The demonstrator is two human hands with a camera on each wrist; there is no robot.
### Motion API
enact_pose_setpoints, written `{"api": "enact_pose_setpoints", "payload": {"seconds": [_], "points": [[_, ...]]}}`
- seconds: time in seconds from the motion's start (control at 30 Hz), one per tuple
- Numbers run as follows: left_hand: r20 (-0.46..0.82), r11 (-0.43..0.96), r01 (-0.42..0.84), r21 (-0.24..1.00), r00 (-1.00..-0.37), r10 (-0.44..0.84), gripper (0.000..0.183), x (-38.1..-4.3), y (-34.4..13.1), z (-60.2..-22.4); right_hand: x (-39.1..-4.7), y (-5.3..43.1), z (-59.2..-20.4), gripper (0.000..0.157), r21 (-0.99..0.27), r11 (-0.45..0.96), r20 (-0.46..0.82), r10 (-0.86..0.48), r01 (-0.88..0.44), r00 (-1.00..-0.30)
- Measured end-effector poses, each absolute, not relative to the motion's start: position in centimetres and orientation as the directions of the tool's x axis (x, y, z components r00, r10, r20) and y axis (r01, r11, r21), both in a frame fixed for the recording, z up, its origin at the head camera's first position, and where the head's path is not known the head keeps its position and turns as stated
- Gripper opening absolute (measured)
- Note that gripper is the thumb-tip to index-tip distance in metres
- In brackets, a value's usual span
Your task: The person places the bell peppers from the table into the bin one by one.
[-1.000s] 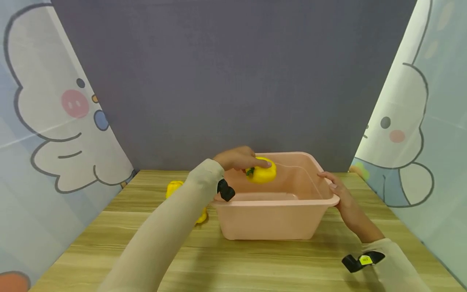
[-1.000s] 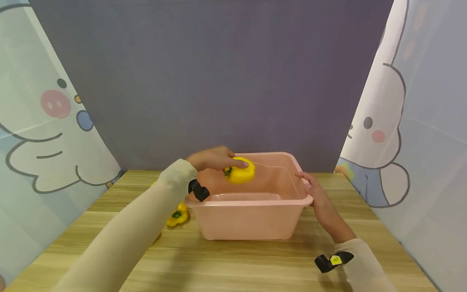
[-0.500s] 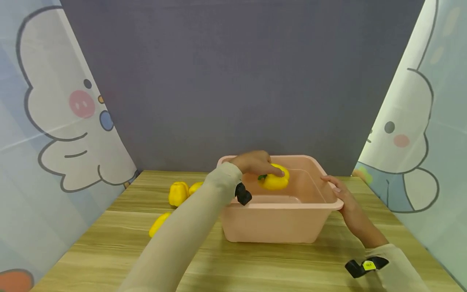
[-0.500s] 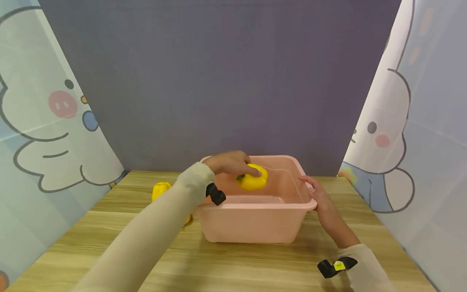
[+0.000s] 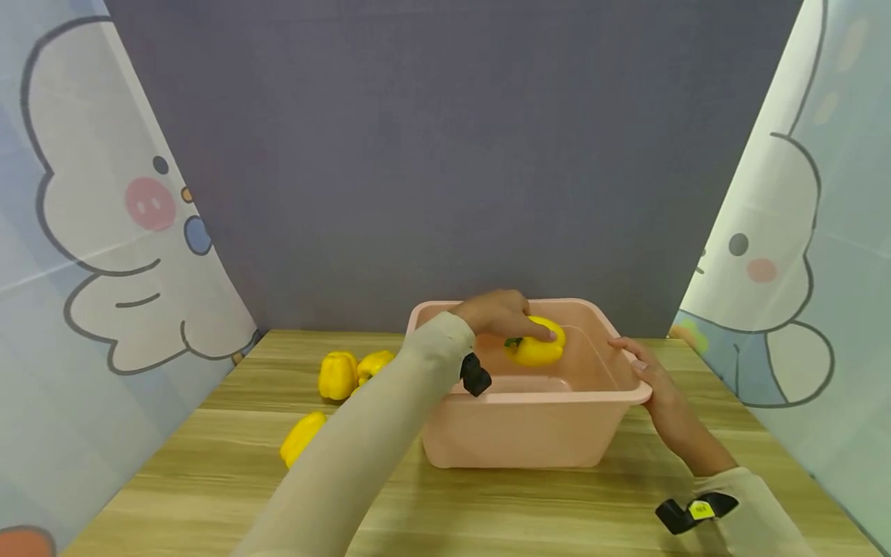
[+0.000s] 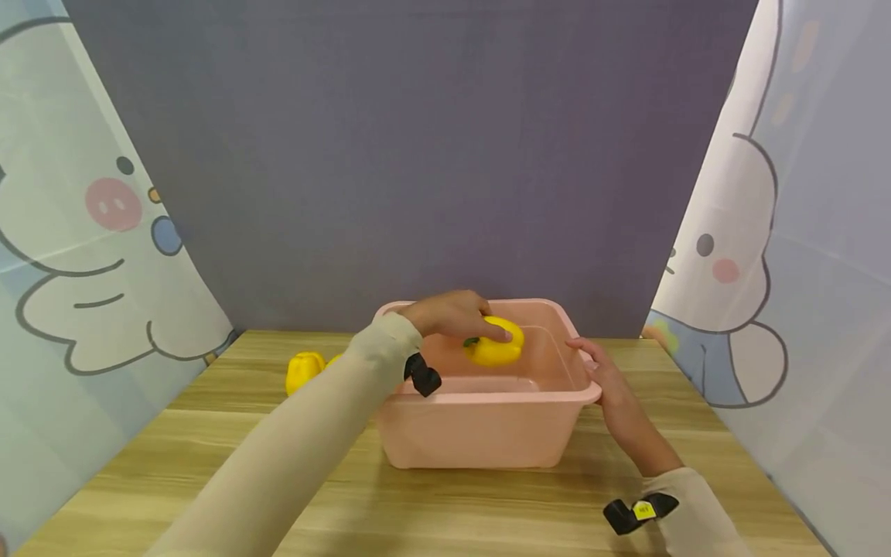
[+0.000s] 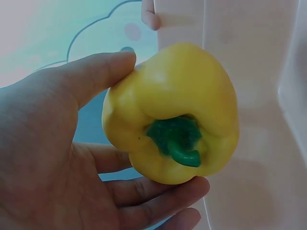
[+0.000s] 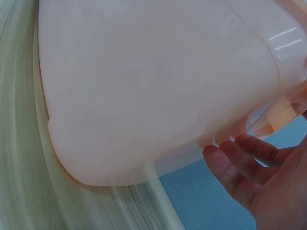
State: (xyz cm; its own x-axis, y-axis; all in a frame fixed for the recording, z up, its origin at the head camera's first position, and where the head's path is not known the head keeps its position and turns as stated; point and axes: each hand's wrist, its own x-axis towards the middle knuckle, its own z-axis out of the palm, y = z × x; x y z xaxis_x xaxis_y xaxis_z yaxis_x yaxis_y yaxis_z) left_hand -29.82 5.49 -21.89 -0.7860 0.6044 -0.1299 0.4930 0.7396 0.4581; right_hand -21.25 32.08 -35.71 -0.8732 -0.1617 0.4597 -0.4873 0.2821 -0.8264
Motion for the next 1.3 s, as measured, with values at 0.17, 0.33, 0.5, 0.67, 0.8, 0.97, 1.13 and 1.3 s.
{"api": "enact_pose_setpoints", "payload": {"seconds": [0.17, 0.33, 0.5, 0.67, 0.8, 0.97, 1.13, 1.3], "points": [[-0.135, 0.727, 0.5, 0.47, -0.773, 0.619, 0.045, -29.7, 6.0, -22.0, -21.4, 32.0, -35.8, 0.044, -0.833, 0.244, 0.467, -0.172, -0.497, -0.867], [-0.125, 0.697, 0.542, 0.468, -0.741, 0.66, 0.044, -29.8, 6.6, -21.8, -21.6, 32.4, -35.6, 0.042, -0.826, 0.219, 0.487, -0.185, -0.519, -0.853], [-0.132, 0.694, 0.556, 0.457, -0.729, 0.672, 0.043, -29.9, 7.1, -21.6, -21.6, 32.7, -35.4, 0.042, -0.825, 0.225, 0.486, -0.188, -0.519, -0.854], [-0.156, 0.71, 0.552, 0.437, -0.731, 0.665, 0.043, -29.9, 7.6, -21.6, -21.4, 32.6, -35.4, 0.042, -0.83, 0.235, 0.475, -0.179, -0.506, -0.862], [-0.164, 0.727, 0.564, 0.391, -0.734, 0.658, 0.043, -29.8, 7.9, -21.6, -21.3, 32.4, -35.4, 0.044, -0.828, 0.269, 0.46, -0.178, -0.492, -0.87], [-0.17, 0.758, 0.574, 0.31, -0.75, 0.639, 0.044, -30.1, 8.4, -21.5, -21.4, 32.3, -35.4, 0.044, -0.833, 0.275, 0.45, -0.166, -0.479, -0.878], [-0.196, 0.781, 0.57, 0.255, -0.761, 0.619, 0.045, -30.5, 8.5, -21.7, -21.8, 32.1, -35.5, 0.043, -0.846, 0.252, 0.438, -0.174, -0.47, -0.882], [-0.188, 0.739, 0.623, 0.256, -0.718, 0.67, 0.043, -30.5, 8.8, -21.8, -21.5, 32.2, -35.6, 0.044, -0.836, 0.263, 0.452, -0.165, -0.481, -0.877]]}}
